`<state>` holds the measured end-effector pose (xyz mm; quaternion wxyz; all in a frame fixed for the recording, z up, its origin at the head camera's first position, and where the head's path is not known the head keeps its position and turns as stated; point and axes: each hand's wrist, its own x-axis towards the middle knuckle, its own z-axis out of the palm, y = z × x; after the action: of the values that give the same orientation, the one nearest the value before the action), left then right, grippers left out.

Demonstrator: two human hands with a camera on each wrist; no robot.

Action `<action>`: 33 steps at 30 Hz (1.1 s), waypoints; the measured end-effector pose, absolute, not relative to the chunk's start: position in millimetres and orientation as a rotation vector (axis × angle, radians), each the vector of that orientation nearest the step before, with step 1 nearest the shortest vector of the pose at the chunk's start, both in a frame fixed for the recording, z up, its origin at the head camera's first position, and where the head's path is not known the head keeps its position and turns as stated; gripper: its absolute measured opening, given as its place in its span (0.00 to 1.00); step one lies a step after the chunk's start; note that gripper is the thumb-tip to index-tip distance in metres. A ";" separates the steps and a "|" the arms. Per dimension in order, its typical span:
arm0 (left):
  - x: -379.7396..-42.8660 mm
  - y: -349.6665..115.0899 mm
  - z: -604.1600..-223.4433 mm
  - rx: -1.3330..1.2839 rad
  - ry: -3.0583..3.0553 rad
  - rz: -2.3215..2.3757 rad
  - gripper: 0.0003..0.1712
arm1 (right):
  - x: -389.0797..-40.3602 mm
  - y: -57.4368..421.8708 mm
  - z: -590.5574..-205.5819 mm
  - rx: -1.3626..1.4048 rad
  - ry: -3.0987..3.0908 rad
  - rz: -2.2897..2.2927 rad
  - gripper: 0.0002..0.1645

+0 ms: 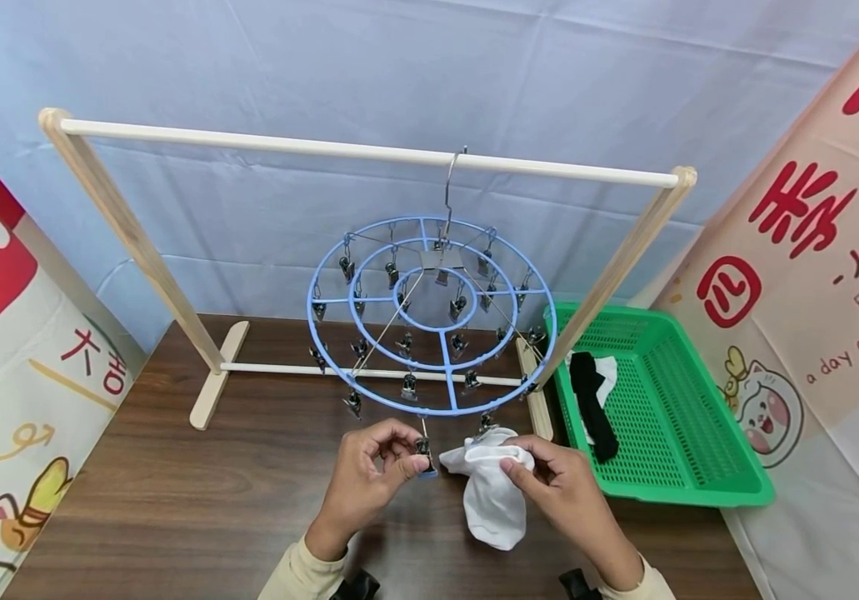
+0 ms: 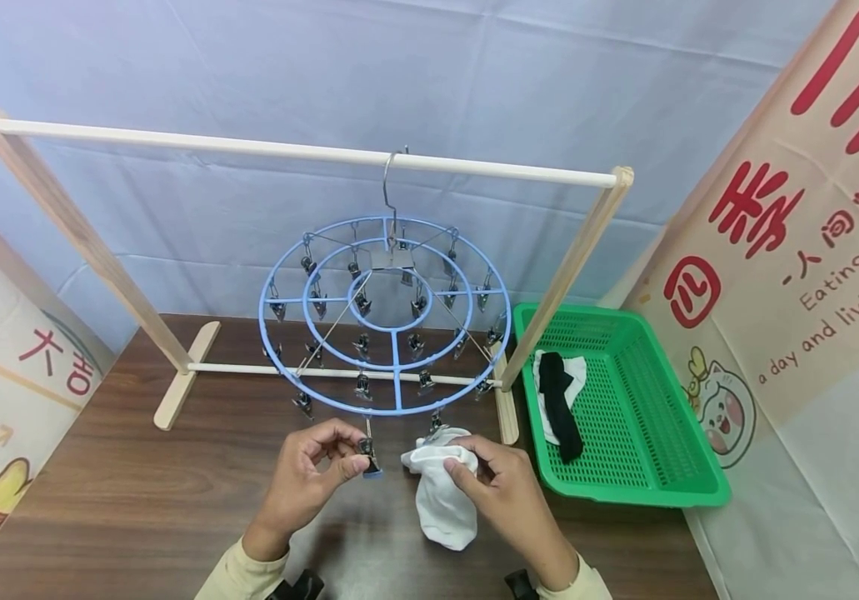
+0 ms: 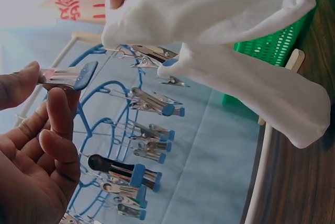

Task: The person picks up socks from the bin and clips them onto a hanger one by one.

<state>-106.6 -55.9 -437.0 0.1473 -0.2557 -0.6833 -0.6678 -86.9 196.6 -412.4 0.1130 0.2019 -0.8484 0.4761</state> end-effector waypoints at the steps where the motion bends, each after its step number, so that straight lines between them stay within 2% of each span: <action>1: -106.7 -56.0 -437.0 -0.731 -1.967 -1.921 0.11 | -87.2 196.3 -413.7 0.597 -2.490 1.397 0.12; 15: -107.0 -57.8 -438.6 -0.688 -1.949 -1.919 0.11 | -89.1 184.8 -420.4 0.664 -2.492 1.363 0.14; 27: -106.6 -58.3 -436.1 -0.617 -1.954 -1.908 0.08 | -89.5 178.6 -419.2 0.642 -2.516 1.357 0.11; 33: -108.8 -57.8 -437.6 -0.658 -1.853 -1.870 0.10 | -90.2 176.6 -419.3 0.630 -2.524 1.361 0.10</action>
<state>-108.8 -57.8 -437.6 0.2123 -0.2370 -0.6674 -0.6733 -90.2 176.6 -419.3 0.1025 0.2135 -0.8551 0.4612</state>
